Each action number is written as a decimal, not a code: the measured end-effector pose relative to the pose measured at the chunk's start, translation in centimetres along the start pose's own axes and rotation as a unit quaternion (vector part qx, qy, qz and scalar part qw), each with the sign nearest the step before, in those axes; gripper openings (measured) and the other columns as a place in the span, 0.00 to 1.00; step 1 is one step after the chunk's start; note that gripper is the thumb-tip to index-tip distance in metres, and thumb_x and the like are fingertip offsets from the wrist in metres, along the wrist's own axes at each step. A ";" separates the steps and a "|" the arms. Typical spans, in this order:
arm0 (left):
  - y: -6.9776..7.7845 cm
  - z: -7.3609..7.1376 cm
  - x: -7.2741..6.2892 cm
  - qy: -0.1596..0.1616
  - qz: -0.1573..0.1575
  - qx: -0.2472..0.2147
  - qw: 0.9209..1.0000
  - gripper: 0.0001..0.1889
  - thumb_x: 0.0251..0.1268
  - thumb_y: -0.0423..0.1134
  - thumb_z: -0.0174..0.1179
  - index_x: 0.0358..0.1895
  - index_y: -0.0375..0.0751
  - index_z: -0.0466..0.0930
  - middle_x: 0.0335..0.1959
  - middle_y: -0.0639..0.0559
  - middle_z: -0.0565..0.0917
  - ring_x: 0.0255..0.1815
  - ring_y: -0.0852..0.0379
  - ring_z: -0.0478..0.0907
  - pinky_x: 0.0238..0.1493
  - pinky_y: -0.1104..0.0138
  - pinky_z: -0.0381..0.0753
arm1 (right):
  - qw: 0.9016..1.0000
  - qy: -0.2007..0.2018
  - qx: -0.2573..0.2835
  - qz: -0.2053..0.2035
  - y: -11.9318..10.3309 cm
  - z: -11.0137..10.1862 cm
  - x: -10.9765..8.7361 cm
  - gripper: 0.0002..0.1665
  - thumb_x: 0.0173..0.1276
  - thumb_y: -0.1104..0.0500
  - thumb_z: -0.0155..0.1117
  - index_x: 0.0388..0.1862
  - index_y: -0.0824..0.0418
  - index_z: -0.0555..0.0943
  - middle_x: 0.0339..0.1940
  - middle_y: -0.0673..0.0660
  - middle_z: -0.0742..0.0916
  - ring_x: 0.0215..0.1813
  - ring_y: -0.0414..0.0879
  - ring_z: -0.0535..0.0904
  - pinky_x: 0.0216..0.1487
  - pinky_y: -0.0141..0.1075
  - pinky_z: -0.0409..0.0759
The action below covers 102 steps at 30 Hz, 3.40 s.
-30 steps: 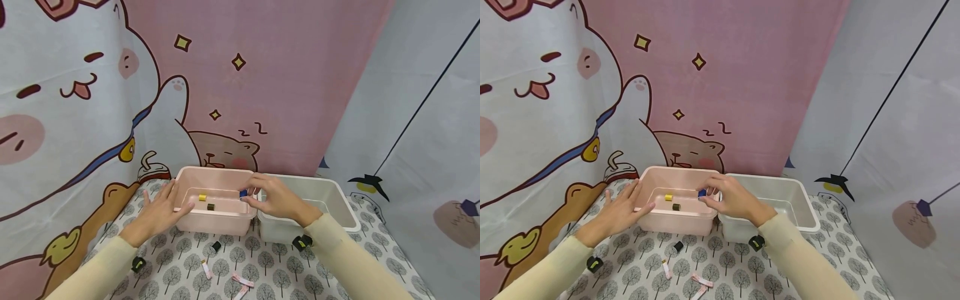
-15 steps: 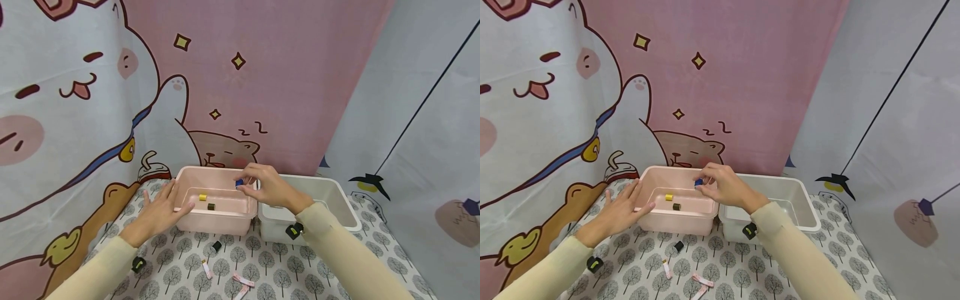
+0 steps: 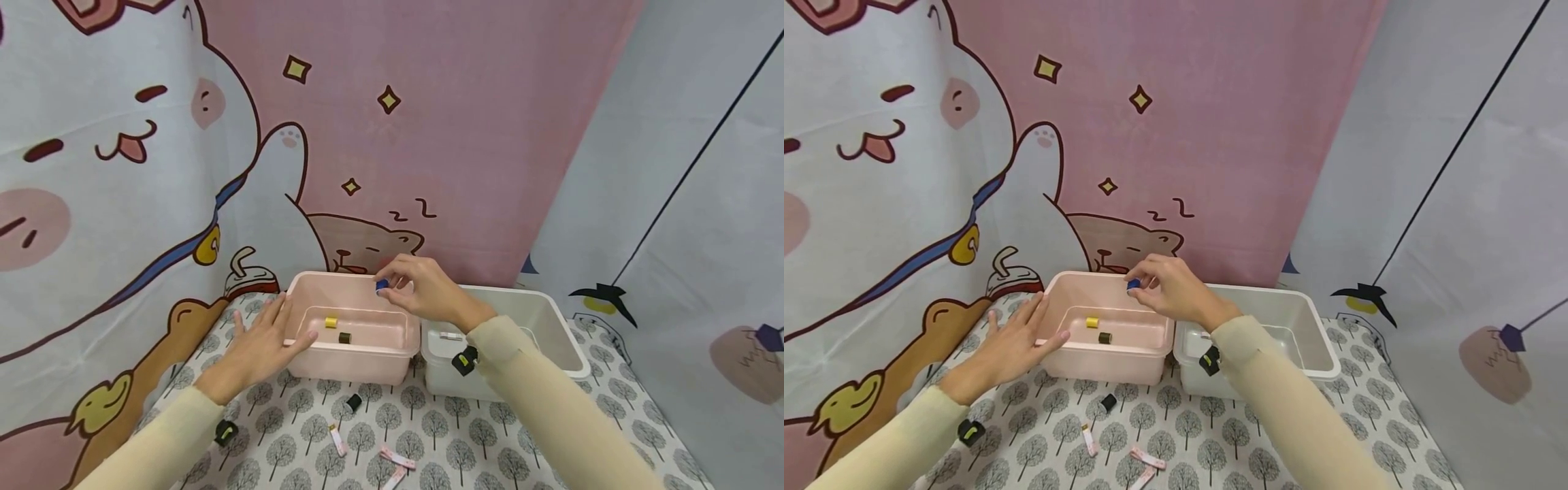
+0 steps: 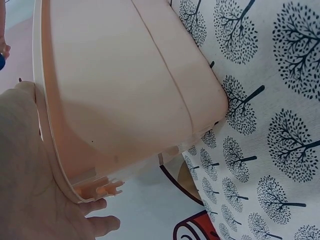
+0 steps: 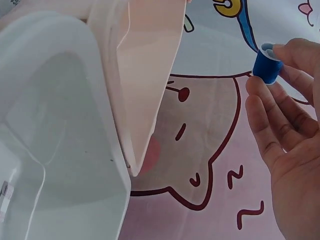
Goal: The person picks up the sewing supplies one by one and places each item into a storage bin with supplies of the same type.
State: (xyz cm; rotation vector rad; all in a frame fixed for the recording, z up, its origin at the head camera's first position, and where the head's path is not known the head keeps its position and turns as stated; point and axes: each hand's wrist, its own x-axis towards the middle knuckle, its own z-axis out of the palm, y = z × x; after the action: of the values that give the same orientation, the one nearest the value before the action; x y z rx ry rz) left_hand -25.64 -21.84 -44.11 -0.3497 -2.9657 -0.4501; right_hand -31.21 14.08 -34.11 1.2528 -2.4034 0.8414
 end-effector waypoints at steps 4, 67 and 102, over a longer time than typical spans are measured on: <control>0.0 0.0 0.0 0.001 0.001 0.000 1.000 0.57 0.89 0.78 0.44 0.97 0.35 0.47 1.00 0.35 0.46 1.00 0.24 0.44 0.86 0.13 0.24 | 1.000 -0.005 0.001 0.010 0.1 0.4 0.8 0.14 0.78 0.62 0.82 0.59 0.60 0.95 0.52 0.57 0.96 0.49 0.47 0.94 0.56 0.42 0.97; 0.2 0.0 0.2 -0.010 0.001 -0.001 1.000 0.58 0.88 0.80 0.43 0.98 0.35 0.45 1.00 0.36 0.45 1.00 0.24 0.43 0.86 0.13 0.23 | 0.991 -0.069 -0.046 0.104 0.1 1.7 2.1 0.18 0.84 0.55 0.76 0.68 0.55 0.92 0.65 0.57 0.93 0.63 0.53 0.93 0.66 0.47 0.93; 0.0 -0.2 -0.1 -0.009 0.005 -0.008 1.000 0.59 0.88 0.80 0.42 0.97 0.33 0.45 1.00 0.35 0.43 1.00 0.24 0.42 0.84 0.12 0.22 | 0.997 -0.021 -0.016 -0.067 -4.5 4.1 -11.1 0.21 0.77 0.62 0.80 0.66 0.54 0.91 0.63 0.51 0.92 0.58 0.41 0.90 0.59 0.31 0.92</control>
State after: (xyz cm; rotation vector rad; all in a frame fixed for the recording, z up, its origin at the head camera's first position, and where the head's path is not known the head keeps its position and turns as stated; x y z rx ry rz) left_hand -25.56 -21.91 -43.97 -0.3706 -2.9782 -0.4710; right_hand -21.19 16.64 -41.39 1.4149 -2.3257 0.7424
